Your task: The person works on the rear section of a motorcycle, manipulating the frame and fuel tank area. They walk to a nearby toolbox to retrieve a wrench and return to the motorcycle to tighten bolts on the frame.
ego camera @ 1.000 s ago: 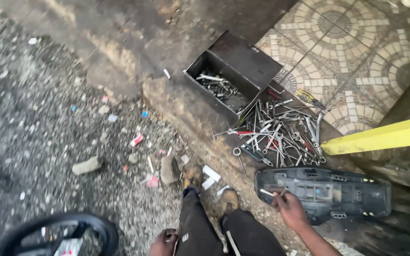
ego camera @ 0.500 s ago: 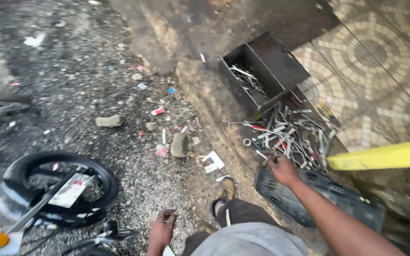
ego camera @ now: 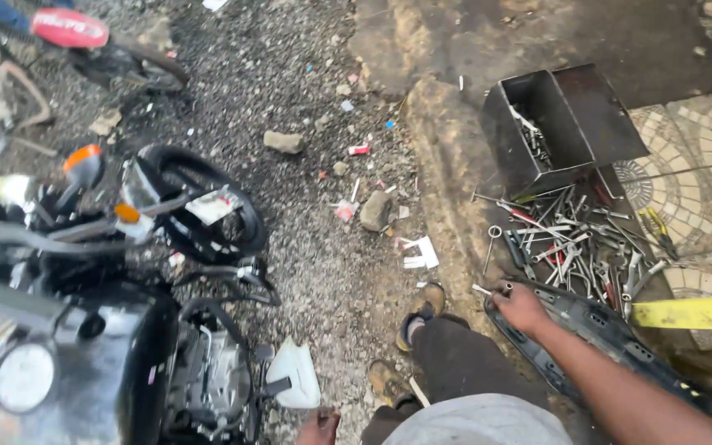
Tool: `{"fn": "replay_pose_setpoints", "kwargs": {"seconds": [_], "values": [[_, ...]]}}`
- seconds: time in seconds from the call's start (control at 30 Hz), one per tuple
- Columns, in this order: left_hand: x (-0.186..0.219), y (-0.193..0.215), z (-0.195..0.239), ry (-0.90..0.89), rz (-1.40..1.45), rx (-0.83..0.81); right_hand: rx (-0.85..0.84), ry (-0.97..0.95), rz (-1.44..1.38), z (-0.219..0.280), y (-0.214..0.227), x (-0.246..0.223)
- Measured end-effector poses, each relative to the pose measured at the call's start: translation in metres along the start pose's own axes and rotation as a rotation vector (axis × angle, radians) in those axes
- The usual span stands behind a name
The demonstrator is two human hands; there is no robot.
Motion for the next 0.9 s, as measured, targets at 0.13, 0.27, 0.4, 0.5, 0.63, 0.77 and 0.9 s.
{"fn": "replay_pose_setpoints", "kwargs": {"seconds": [0.13, 0.27, 0.4, 0.5, 0.63, 0.77, 0.9], "values": [[-0.065, 0.000, -0.003, 0.014, 0.109, 0.003, -0.074, -0.003, -0.039, 0.060, -0.003, -0.031], [-0.139, -0.061, 0.030, 0.071, 0.314, -0.034, -0.165, 0.008, 0.144, 0.065, -0.027, -0.019], [-0.163, -0.110, 0.096, 0.168, 0.633, 0.142, -0.258, 0.053, 0.278, 0.072, -0.056, -0.034], [-0.178, -0.158, 0.144, 0.024, 0.872, 0.311, -0.452, 0.166, 0.279, 0.068, -0.082, -0.027], [-0.187, -0.213, 0.188, 0.227, 0.735, 0.140, -0.529, 0.161, 0.613, 0.075, -0.109, -0.012], [-0.206, -0.286, 0.273, 0.148, 0.861, 0.282, -0.571, 0.208, 0.591, 0.072, -0.126, 0.050], [-0.248, -0.352, 0.256, 0.375, 0.998, 0.263, -0.624, 0.152, 0.817, 0.104, -0.139, 0.035]]}}
Point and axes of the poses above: each hand's wrist, its own z-axis away from the middle knuckle, its own y-axis out of the back of the hand, x = y × z, the point moved 2 cm from there along -z, towards the middle knuckle, and after that the axes turned 3 degrees about -x, right-handed, at the moved point
